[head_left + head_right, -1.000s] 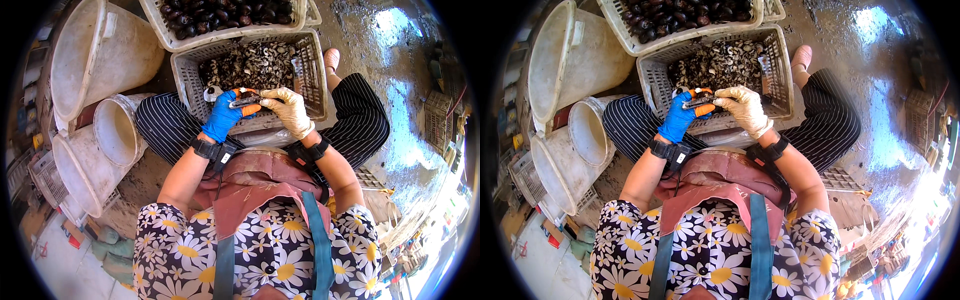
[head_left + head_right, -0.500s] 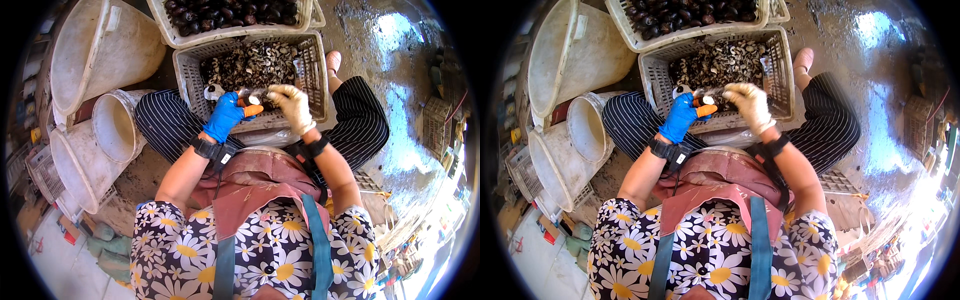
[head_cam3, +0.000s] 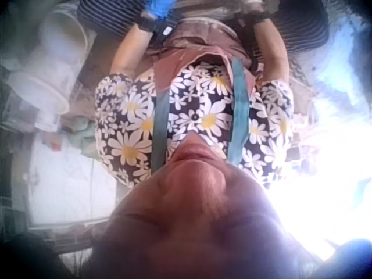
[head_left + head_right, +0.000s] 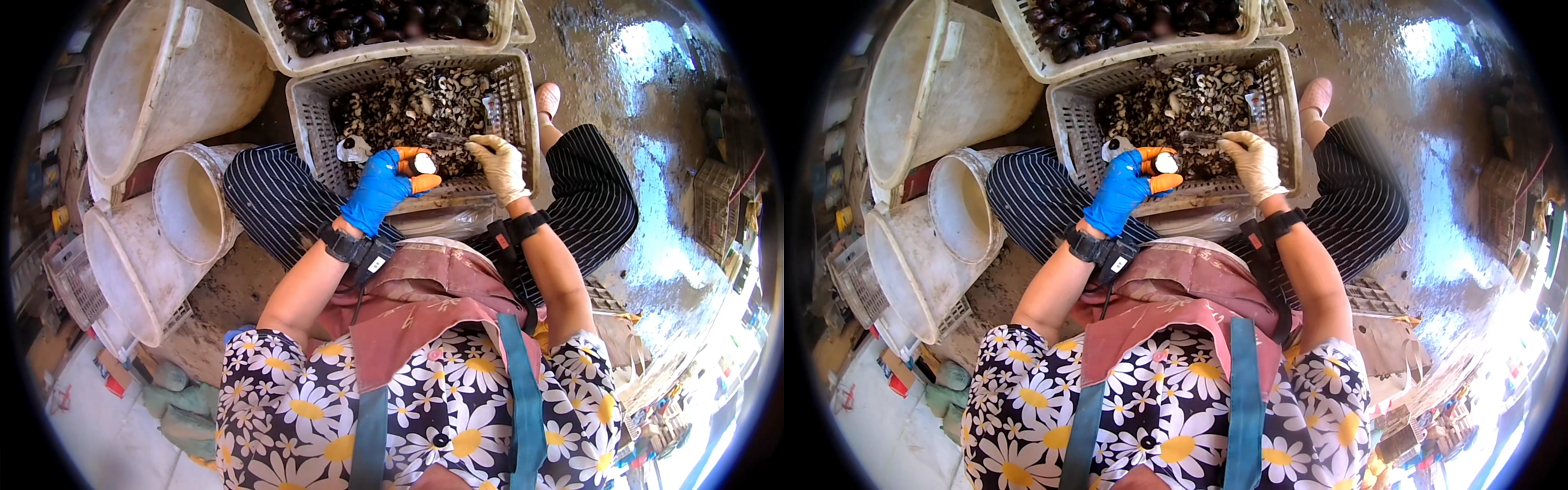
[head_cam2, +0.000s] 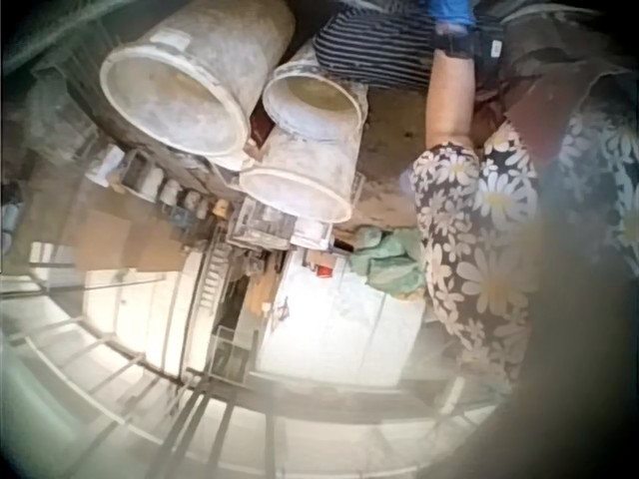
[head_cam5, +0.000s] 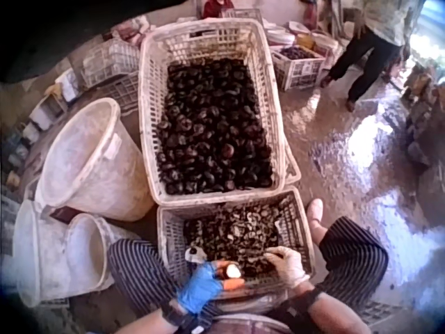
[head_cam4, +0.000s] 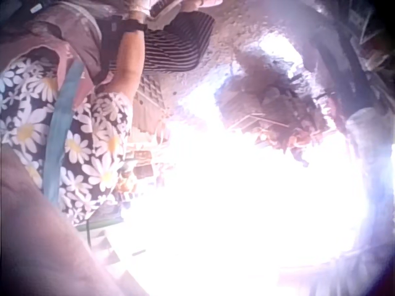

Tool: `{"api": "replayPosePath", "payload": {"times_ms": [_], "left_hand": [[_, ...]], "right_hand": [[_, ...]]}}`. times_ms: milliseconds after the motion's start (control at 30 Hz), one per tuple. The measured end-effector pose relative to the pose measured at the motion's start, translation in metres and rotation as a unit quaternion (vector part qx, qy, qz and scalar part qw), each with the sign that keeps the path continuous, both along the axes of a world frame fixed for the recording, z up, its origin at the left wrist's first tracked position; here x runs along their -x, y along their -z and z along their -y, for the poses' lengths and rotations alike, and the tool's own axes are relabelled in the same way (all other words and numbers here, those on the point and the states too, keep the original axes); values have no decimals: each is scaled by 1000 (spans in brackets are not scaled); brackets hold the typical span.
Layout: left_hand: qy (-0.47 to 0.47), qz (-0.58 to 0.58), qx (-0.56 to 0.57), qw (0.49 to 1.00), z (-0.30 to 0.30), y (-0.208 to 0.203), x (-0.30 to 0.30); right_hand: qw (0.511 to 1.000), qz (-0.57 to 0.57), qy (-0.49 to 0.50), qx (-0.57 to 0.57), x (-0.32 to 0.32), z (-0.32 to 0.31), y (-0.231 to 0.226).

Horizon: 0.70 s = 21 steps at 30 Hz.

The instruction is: The person peels water chestnuts by hand using a small blade. They pick up individual water chestnuts from a basket, remove the outer skin, and place the peeled chestnuts into a white bucket.

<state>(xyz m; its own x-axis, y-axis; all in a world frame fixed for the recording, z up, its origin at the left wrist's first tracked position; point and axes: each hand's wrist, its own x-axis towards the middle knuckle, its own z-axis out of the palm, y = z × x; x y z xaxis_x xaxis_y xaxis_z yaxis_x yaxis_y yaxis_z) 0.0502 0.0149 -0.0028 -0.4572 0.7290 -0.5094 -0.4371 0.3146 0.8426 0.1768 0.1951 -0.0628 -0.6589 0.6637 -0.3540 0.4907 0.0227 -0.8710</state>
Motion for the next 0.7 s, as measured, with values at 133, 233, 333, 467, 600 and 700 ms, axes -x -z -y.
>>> {"api": "replayPosePath", "payload": {"times_ms": [133,233,333,467,600,700], "left_hand": [[-52,23,-24,998,-3,1,4],[-61,-5,-80,995,-3,0,3],[-74,72,-55,993,2,-1,3],[-78,81,-37,993,-4,-2,4],[-46,13,-47,998,-3,3,2],[-9,-53,-51,997,-3,-4,3]], "right_hand": [[985,-103,44,128,13,13,-30],[981,-178,-17,77,15,38,-41],[993,-106,8,40,11,30,-23],[991,-68,70,93,-1,1,-1],[980,-185,-45,49,10,37,-39],[993,-105,10,48,10,27,-24]]}}
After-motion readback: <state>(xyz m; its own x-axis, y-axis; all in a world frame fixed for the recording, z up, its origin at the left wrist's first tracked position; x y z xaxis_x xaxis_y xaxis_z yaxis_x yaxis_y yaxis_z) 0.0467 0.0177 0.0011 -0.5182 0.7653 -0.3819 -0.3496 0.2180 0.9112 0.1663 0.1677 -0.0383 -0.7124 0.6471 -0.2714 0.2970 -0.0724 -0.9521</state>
